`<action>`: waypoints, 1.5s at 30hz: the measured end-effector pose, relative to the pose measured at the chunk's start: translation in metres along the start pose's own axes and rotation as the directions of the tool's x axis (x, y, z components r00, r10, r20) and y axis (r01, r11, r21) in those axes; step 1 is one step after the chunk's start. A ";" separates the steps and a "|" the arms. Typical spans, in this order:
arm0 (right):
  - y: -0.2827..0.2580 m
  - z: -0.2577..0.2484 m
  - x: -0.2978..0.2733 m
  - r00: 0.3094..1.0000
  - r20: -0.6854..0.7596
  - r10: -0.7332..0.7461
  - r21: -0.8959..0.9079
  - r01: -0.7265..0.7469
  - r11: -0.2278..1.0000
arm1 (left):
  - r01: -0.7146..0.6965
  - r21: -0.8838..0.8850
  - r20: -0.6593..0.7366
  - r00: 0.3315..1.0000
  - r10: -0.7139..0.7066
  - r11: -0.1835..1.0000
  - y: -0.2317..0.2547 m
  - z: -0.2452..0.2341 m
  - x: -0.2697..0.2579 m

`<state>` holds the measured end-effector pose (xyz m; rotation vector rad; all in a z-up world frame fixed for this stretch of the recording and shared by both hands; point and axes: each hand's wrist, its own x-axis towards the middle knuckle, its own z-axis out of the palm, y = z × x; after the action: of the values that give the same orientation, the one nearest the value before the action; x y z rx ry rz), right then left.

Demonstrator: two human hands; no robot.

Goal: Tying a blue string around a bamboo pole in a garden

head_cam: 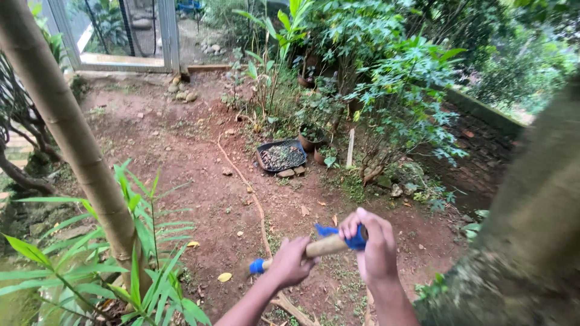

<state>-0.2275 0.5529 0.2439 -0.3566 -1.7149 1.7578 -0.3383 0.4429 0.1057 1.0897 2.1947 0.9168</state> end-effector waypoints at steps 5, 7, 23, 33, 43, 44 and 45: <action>0.011 0.024 0.055 0.997 0.076 0.018 0.037 -0.020 0.999 | -0.107 0.006 -0.153 0.982 0.107 0.994 -0.027 -0.026 0.044; 0.026 0.030 0.080 0.995 0.097 0.029 0.048 -0.034 0.998 | -0.102 -0.011 -0.158 0.982 0.099 0.995 -0.044 -0.033 0.065; 0.077 0.143 0.294 0.979 -0.201 -0.026 0.194 0.066 0.979 | -0.303 -0.027 0.066 0.951 0.304 0.953 -0.140 -0.172 0.264; 0.098 0.095 0.371 0.925 -0.371 -0.075 0.082 0.113 0.990 | -0.419 -0.023 0.187 0.890 0.416 0.908 -0.118 -0.184 0.373; 0.116 0.007 0.453 0.853 -0.500 -0.151 0.060 0.209 0.976 | -0.545 -0.096 0.298 0.783 0.546 0.833 -0.055 -0.155 0.504; 0.116 -0.001 0.458 0.839 -0.519 -0.162 0.045 0.217 0.975 | -0.534 -0.103 0.322 0.781 0.535 0.840 -0.051 -0.148 0.516; 0.116 -0.011 0.464 0.828 -0.534 -0.170 0.031 0.221 0.975 | -0.546 -0.112 0.333 0.767 0.549 0.831 -0.051 -0.138 0.531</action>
<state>-0.6002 0.8529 0.2430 -0.5463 -1.2205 1.4103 -0.7456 0.8126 0.0763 1.7941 1.5898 0.8668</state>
